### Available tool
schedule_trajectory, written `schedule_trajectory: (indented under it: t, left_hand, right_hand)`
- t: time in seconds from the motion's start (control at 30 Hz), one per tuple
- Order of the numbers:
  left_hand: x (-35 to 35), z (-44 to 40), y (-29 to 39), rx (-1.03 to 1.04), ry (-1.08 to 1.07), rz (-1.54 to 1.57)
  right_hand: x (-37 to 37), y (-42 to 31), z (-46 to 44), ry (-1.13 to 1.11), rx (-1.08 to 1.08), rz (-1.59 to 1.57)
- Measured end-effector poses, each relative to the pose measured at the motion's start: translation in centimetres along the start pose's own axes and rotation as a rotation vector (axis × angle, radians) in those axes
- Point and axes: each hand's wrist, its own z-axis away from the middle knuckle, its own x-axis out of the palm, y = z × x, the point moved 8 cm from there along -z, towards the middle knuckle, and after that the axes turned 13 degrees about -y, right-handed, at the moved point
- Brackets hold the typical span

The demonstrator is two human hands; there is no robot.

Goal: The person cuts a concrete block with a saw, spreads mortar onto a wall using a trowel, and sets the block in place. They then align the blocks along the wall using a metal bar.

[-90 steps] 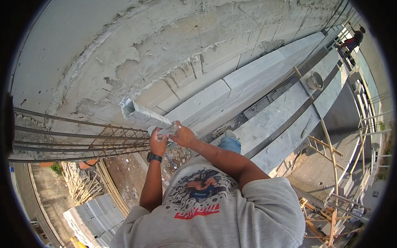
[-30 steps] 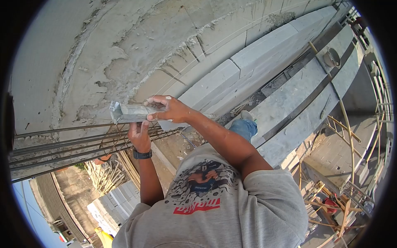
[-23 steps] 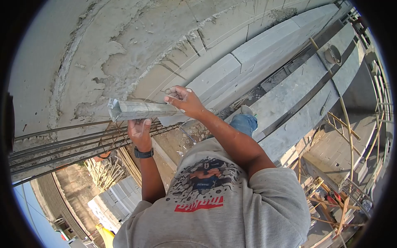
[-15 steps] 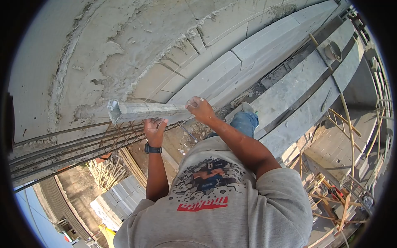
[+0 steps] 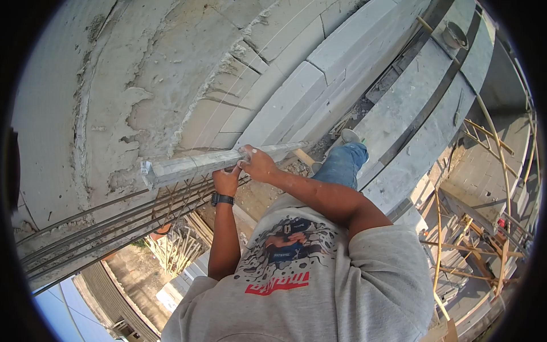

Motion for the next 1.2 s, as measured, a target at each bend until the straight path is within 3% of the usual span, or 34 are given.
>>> schedule_trajectory:
  t: [0.07,0.17,0.27,0.47,0.57,0.87,1.0,1.1,1.17,1.2]
  left_hand:
    - [-0.2,0.2,2.0,-0.045,-0.020,0.064]
    - [-0.2,0.2,1.4,-0.039,-0.039,0.089]
    - [-0.4,0.3,2.0,-0.010,-0.002,0.047]
    - [0.0,0.3,-0.4,-0.042,0.020,0.128]
    - [0.0,0.3,-1.2,-0.059,-0.007,0.093]
    - [1.1,0.5,-4.7,-0.155,0.013,0.237]
    - [1.9,1.4,-2.4,-0.121,0.022,0.279]
    - [4.4,3.2,-9.4,-0.297,-0.021,0.212]
    - [9.0,5.9,-12.7,-0.627,-0.231,0.473]
    - [11.0,7.1,-12.2,-0.769,-0.412,0.411]
  right_hand:
    - [0.1,-0.4,0.4,0.000,0.020,0.024]
    - [1.1,0.2,0.0,0.158,-0.114,0.133]
    - [1.5,0.5,0.1,0.033,-0.046,0.138]
    - [0.6,-0.4,0.6,-0.023,0.008,0.124]
    - [1.1,0.8,0.0,0.051,-0.111,0.133]
    - [0.7,0.5,1.4,-0.113,0.007,0.098]
    - [-1.7,2.6,1.5,-0.086,0.027,0.118]
    - [-5.3,6.0,3.3,-0.089,0.107,0.132]
    - [-8.9,8.7,5.4,-0.096,0.184,0.184]
    - [-11.1,10.7,6.8,-0.058,0.241,0.224]
